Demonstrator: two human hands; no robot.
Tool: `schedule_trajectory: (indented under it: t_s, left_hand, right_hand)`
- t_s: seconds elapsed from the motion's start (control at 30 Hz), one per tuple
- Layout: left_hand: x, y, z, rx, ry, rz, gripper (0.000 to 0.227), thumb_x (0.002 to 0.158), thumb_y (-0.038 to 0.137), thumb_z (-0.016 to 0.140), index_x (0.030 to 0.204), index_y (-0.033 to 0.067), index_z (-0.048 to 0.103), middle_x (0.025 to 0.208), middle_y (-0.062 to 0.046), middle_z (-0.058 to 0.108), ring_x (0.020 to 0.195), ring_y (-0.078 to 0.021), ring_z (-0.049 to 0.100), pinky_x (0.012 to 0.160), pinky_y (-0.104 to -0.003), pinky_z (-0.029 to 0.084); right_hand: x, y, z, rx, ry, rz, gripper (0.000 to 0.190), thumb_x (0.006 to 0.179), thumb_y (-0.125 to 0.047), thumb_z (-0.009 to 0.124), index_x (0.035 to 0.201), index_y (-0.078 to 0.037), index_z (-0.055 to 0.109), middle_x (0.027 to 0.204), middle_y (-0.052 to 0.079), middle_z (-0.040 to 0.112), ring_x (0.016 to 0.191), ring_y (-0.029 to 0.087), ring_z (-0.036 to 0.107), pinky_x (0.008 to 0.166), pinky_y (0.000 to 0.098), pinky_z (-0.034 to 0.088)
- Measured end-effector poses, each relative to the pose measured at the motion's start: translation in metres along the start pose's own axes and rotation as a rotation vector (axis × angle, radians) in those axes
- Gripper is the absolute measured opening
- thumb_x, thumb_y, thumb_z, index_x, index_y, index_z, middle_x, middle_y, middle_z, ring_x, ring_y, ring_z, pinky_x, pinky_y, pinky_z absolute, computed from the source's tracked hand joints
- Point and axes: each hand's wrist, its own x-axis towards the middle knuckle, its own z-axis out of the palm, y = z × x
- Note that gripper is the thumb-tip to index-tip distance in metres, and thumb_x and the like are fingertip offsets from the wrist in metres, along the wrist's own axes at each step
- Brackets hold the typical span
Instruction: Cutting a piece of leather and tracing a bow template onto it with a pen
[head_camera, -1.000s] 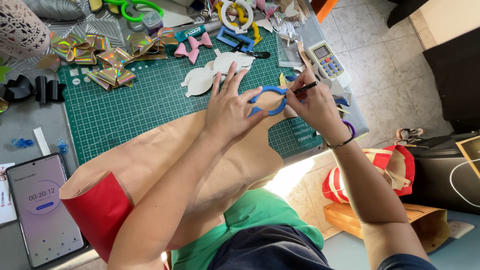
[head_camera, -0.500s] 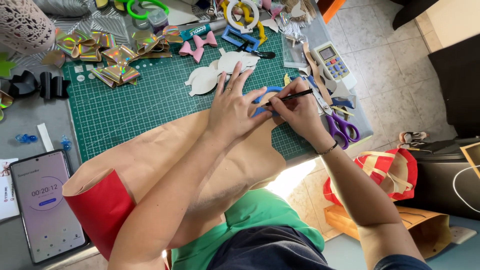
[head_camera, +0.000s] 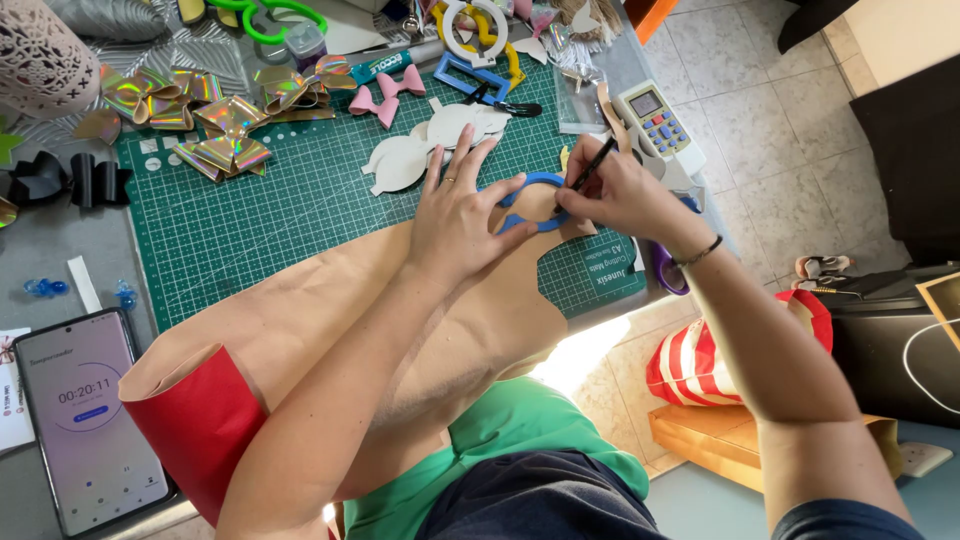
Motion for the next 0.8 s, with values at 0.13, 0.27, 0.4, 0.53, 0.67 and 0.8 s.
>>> schedule_trajectory:
  t_s: [0.13, 0.27, 0.4, 0.53, 0.67, 0.8]
  left_hand:
    - [0.0, 0.0, -0.001, 0.014, 0.001, 0.008, 0.072, 0.083, 0.081, 0.06, 0.128, 0.0261, 0.072, 0.153, -0.012, 0.044, 0.154, -0.032, 0.022, 0.125, -0.055, 0.012]
    - [0.0, -0.002, 0.001, 0.016, 0.02, 0.022, 0.071, 0.082, 0.081, 0.06, 0.126, 0.0269, 0.072, 0.153, -0.012, 0.044, 0.153, -0.0326, 0.023, 0.124, -0.056, 0.014]
    - [0.0, -0.003, 0.003, 0.02, 0.032, 0.028, 0.07, 0.082, 0.08, 0.062, 0.126, 0.027, 0.072, 0.153, -0.012, 0.044, 0.153, -0.0326, 0.024, 0.124, -0.056, 0.016]
    - [0.0, -0.003, 0.003, 0.027, 0.029, 0.028, 0.07, 0.082, 0.08, 0.062, 0.126, 0.0268, 0.072, 0.153, -0.012, 0.044, 0.153, -0.0328, 0.025, 0.124, -0.056, 0.015]
    - [-0.001, -0.003, 0.006, 0.031, 0.065, 0.04, 0.068, 0.082, 0.079, 0.064, 0.125, 0.0276, 0.072, 0.152, -0.011, 0.045, 0.152, -0.0325, 0.026, 0.124, -0.056, 0.017]
    - [0.0, -0.004, 0.008, 0.038, 0.091, 0.054, 0.068, 0.082, 0.08, 0.063, 0.124, 0.027, 0.073, 0.15, -0.01, 0.047, 0.152, -0.0312, 0.028, 0.123, -0.055, 0.018]
  right_hand:
    - [0.011, -0.007, -0.016, -0.011, -0.074, 0.016, 0.024, 0.092, -0.016, 0.075, 0.101, -0.006, 0.055, 0.081, 0.014, 0.068, 0.074, 0.027, 0.071, 0.073, 0.0397, 0.058]
    - [0.02, 0.002, -0.022, 0.026, -0.125, -0.002, 0.022, 0.093, -0.013, 0.073, 0.099, -0.005, 0.054, 0.079, 0.012, 0.069, 0.071, 0.025, 0.072, 0.07, 0.0369, 0.058]
    - [0.025, 0.016, -0.023, 0.074, -0.116, -0.016, 0.022, 0.093, -0.012, 0.072, 0.101, -0.006, 0.053, 0.081, 0.009, 0.066, 0.072, 0.023, 0.073, 0.072, 0.036, 0.059]
    - [0.023, 0.01, -0.022, 0.081, -0.111, -0.017, 0.018, 0.094, -0.01, 0.07, 0.1, -0.006, 0.053, 0.078, 0.008, 0.065, 0.071, 0.021, 0.073, 0.071, 0.0346, 0.059]
    - [0.022, 0.014, -0.019, 0.084, -0.091, -0.004, 0.019, 0.095, -0.01, 0.069, 0.101, -0.006, 0.051, 0.074, 0.005, 0.064, 0.067, 0.019, 0.071, 0.067, 0.0329, 0.057]
    - [0.017, 0.018, -0.021, 0.077, -0.075, -0.039, 0.019, 0.093, -0.008, 0.069, 0.099, -0.007, 0.052, 0.077, 0.008, 0.068, 0.067, 0.02, 0.072, 0.068, 0.0329, 0.057]
